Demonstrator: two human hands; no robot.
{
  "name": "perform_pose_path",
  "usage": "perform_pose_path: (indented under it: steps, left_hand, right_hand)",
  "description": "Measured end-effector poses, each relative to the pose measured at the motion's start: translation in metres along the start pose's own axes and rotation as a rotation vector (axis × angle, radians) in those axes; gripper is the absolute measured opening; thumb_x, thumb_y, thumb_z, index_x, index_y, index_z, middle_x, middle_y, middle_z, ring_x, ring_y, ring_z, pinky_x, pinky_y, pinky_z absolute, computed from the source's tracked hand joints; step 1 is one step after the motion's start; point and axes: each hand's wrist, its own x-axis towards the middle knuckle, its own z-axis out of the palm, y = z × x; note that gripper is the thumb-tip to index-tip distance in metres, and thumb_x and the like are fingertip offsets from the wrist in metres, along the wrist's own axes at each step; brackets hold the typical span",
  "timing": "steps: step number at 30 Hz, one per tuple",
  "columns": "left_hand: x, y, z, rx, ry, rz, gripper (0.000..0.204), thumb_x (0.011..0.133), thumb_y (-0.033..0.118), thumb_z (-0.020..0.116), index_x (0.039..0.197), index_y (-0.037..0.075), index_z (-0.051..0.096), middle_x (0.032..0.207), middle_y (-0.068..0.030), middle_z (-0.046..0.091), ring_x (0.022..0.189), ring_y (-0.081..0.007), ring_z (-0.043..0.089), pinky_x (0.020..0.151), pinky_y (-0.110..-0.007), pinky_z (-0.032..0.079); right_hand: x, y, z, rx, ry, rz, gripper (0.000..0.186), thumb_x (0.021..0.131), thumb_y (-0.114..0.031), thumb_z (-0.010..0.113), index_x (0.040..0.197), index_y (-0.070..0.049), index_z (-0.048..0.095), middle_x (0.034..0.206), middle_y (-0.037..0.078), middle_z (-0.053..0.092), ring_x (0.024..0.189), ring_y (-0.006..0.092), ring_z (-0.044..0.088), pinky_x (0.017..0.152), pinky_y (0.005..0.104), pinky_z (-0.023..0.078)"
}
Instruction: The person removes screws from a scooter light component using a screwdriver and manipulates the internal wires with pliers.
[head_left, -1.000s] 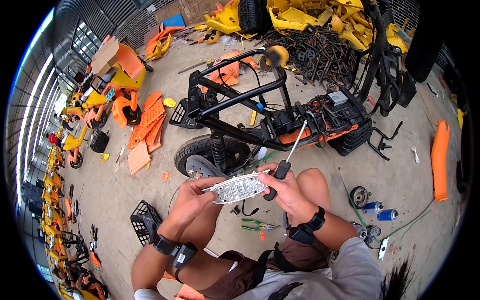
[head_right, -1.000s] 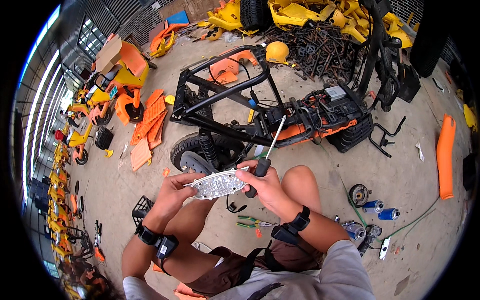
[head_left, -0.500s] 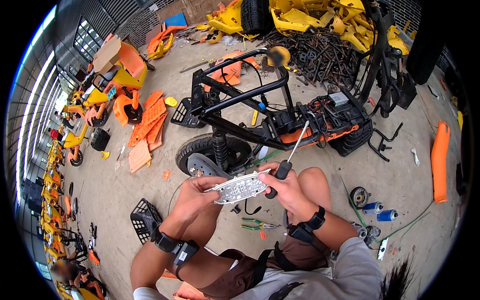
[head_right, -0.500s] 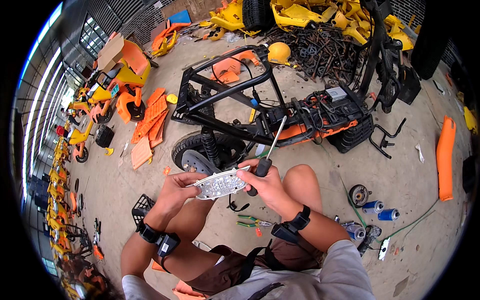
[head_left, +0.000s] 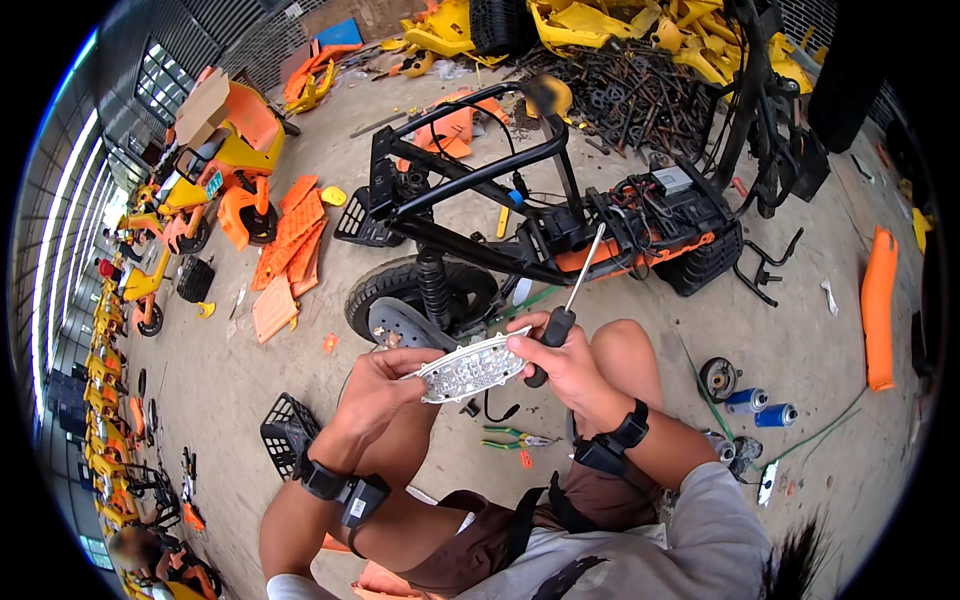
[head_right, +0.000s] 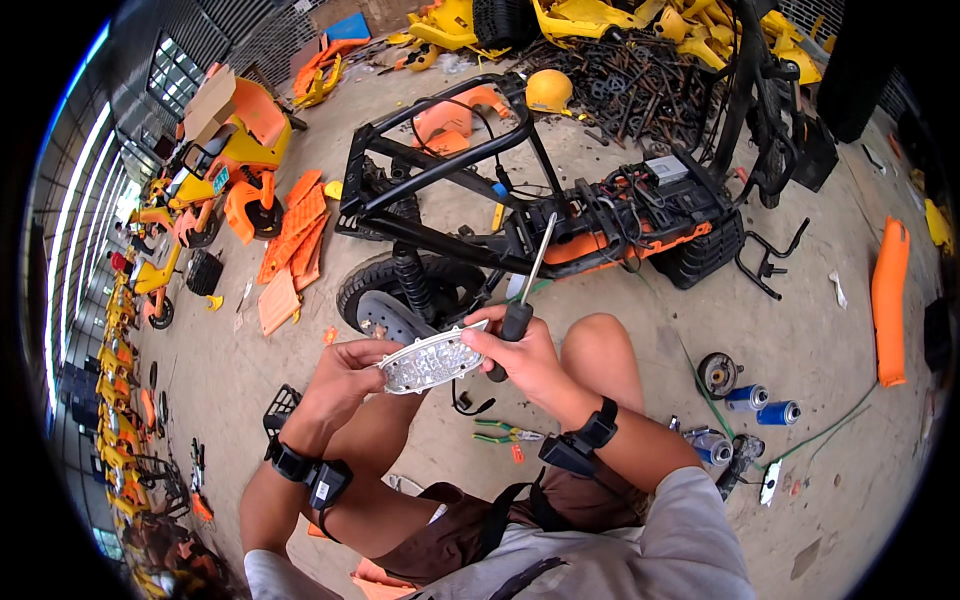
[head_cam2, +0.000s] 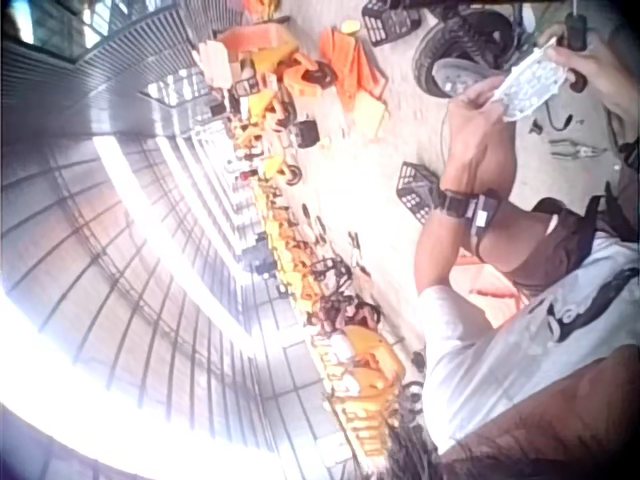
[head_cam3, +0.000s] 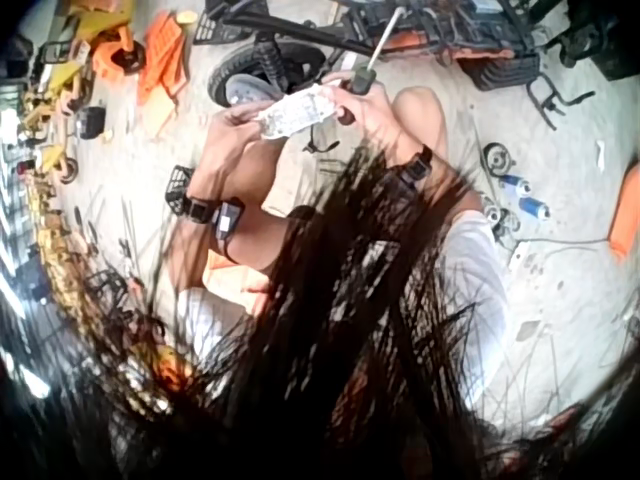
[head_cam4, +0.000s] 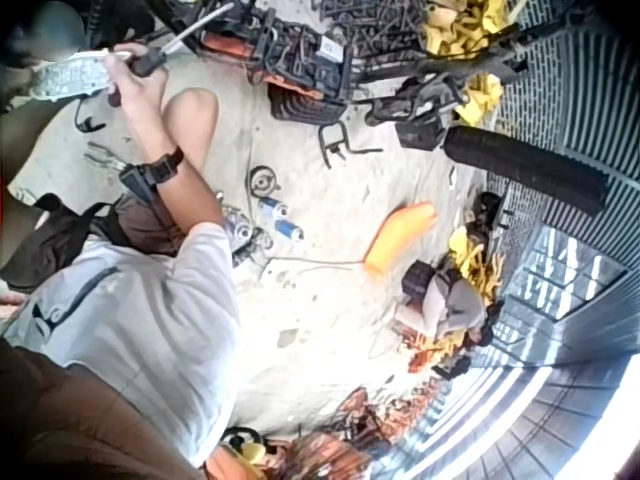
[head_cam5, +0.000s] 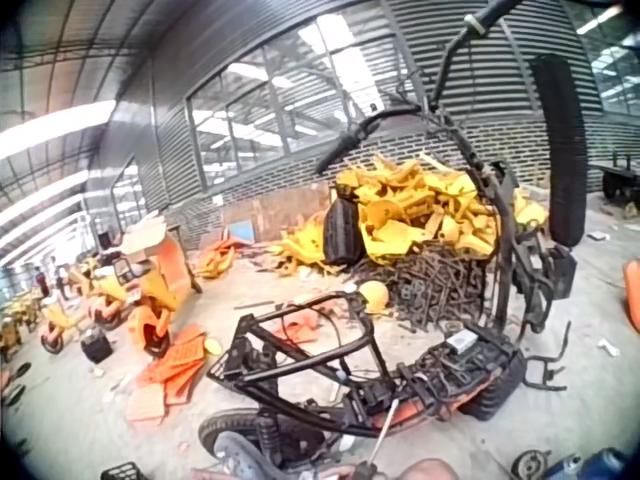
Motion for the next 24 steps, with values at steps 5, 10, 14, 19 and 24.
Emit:
perform_pose_path:
  steps: [5,10,14,19,24]
  left_hand:
    - [0.001,-0.001,-0.001,-0.045,-0.013,-0.005,0.038,0.075,-0.011,0.059,0.113,-0.011,0.061,0.104,-0.0157,0.069,0.090,-0.0165,0.067,0.082,-0.028,0.054]
    - [0.003,-0.003,-0.002,-0.033,-0.015,0.000,0.037,0.075,-0.011,0.060,0.112,-0.011,0.062,0.103,-0.0156,0.069,0.089,-0.0163,0.067,0.081,-0.028,0.054]
    - [0.001,0.000,0.001,-0.024,0.007,-0.015,0.036,0.075,-0.011,0.059,0.111,-0.010,0.062,0.102,-0.0145,0.069,0.088,-0.0158,0.067,0.081,-0.028,0.054]
    - [0.001,-0.009,-0.005,0.009,0.000,-0.019,0.037,0.075,-0.011,0.058,0.112,-0.010,0.062,0.102,-0.0138,0.069,0.086,-0.0155,0.067,0.079,-0.027,0.055]
    - [0.001,-0.004,-0.004,-0.039,-0.004,-0.017,0.040,0.073,-0.013,0.055,0.112,-0.009,0.062,0.098,-0.0123,0.070,0.083,-0.0143,0.067,0.070,-0.025,0.054]
  right_hand:
    - [-0.001,-0.003,0.000,-0.012,-0.004,0.003,0.026,0.086,-0.012,0.072,0.105,0.001,0.061,0.078,0.006,0.062,0.062,0.0081,0.056,0.056,0.0239,0.047]
    - [-0.002,-0.004,-0.001,-0.044,-0.021,-0.010,0.024,0.086,-0.012,0.071,0.104,0.000,0.061,0.079,0.006,0.063,0.063,0.0081,0.056,0.056,0.0237,0.047]
    - [-0.002,-0.003,-0.001,-0.025,-0.010,0.007,0.022,0.086,-0.011,0.070,0.103,0.000,0.062,0.080,0.006,0.063,0.063,0.0081,0.056,0.056,0.0233,0.047]
    - [-0.003,-0.001,0.001,-0.052,-0.014,-0.018,0.022,0.087,-0.011,0.070,0.103,0.001,0.062,0.080,0.006,0.063,0.062,0.0080,0.056,0.055,0.0227,0.046]
    - [-0.005,-0.010,0.008,-0.052,0.023,0.018,0.025,0.086,-0.013,0.072,0.104,0.002,0.063,0.077,0.004,0.063,0.061,0.0077,0.056,0.054,0.0221,0.046]
